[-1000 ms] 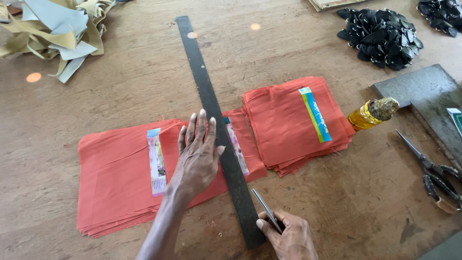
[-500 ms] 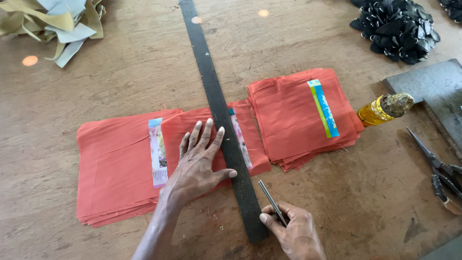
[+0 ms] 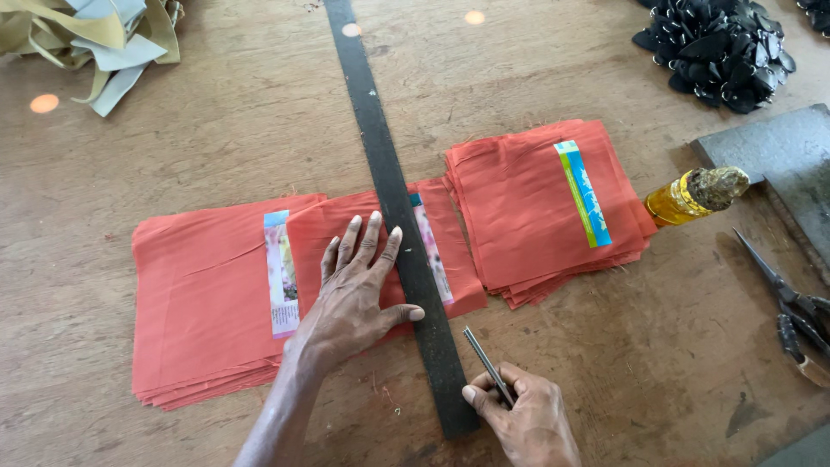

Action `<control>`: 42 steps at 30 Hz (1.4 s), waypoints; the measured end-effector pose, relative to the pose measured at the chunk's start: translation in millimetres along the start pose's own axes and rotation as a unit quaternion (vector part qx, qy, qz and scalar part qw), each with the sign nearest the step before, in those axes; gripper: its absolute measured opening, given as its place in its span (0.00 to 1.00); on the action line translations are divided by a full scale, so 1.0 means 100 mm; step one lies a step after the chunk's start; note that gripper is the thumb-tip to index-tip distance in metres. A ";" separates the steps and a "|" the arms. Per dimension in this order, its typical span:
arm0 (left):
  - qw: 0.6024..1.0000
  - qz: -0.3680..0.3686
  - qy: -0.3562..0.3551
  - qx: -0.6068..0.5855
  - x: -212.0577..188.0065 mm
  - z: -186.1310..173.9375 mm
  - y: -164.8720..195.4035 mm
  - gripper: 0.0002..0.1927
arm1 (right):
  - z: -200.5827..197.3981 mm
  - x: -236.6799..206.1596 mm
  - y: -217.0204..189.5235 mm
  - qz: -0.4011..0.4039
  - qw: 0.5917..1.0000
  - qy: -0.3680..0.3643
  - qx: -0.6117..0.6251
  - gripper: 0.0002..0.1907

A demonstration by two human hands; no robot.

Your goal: The person picks up red fabric squares with printed labels attached, holds each one, and uses a utility knife to cut the label strips off the fabric. The trimmed fabric pieces are placed onto a growing stack on the workbench, and the person repeats this for piece after piece.

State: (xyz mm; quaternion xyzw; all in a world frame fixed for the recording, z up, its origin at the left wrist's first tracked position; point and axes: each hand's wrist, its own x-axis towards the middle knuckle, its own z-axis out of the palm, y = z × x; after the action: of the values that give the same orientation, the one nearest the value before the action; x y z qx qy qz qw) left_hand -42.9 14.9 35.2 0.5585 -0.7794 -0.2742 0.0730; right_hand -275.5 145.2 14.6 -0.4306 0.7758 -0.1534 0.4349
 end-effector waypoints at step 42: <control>0.997 0.069 -0.015 -0.020 0.07 -0.06 -0.14 0.62 | -0.34 0.57 -0.41 -0.302 0.858 -0.001 0.415 0.12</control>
State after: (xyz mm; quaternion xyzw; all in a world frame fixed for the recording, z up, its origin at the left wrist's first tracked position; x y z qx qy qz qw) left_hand -31.0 2.9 31.6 0.4978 -0.8114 -0.2924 0.0912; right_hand -295.1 70.7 28.4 -0.4236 0.4716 -0.5844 0.5066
